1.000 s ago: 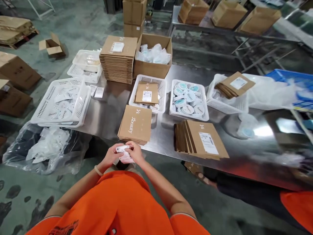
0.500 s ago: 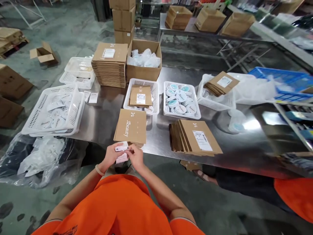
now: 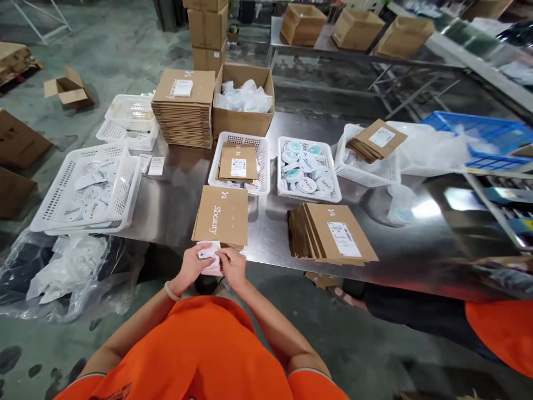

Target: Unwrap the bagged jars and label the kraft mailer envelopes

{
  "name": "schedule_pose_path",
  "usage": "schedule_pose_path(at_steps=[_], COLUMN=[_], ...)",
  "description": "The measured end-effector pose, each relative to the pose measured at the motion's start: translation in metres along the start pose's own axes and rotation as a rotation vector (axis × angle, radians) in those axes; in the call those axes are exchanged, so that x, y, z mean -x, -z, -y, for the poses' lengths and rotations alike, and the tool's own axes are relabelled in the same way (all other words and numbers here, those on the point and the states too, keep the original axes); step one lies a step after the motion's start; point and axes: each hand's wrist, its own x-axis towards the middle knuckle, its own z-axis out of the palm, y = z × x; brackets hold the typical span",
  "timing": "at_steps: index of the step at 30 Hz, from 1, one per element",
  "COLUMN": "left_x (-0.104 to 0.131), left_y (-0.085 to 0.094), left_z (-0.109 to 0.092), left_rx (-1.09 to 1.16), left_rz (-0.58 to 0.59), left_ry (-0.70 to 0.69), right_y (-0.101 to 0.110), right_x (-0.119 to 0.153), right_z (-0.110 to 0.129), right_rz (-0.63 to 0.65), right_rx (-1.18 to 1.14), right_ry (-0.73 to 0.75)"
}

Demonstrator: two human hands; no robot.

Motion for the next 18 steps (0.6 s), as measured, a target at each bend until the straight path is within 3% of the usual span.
schedule_pose_path(at_steps=[2,4,6,8,13,16,18], left_x=[-0.001,0.002,0.008,0.015,0.026,0.023,0.02], left_y=[0.001,0.003,0.003,-0.001,-0.024,-0.031,-0.025], left_z=[0.002,0.007,0.015,0.023,0.036,0.041,0.049], left_rx=[0.034,0.097,0.171,0.224,0.344,0.365,0.338], left_rz=[0.0,0.086,0.233,0.306,0.175,0.161,0.2], left_ry=[0.028,0.075,0.136,0.203,0.344,0.366,0.368], right_y=[0.004,0.012,0.024,0.036,0.038,0.028,0.024], right_x=[0.004,-0.003,-0.025,-0.062,-0.154,-0.179,-0.183], right_z=[0.003,0.008,0.014,0.018,0.014,0.004,-0.001], right_rz=[-0.007,-0.041,-0.128,-0.203,-0.188,-0.146,-0.127], right_rx=[0.055,0.12,0.185,0.232,0.279,0.329,0.387], right_ry=[0.067,0.152,0.208,0.22,0.095,0.039,0.02])
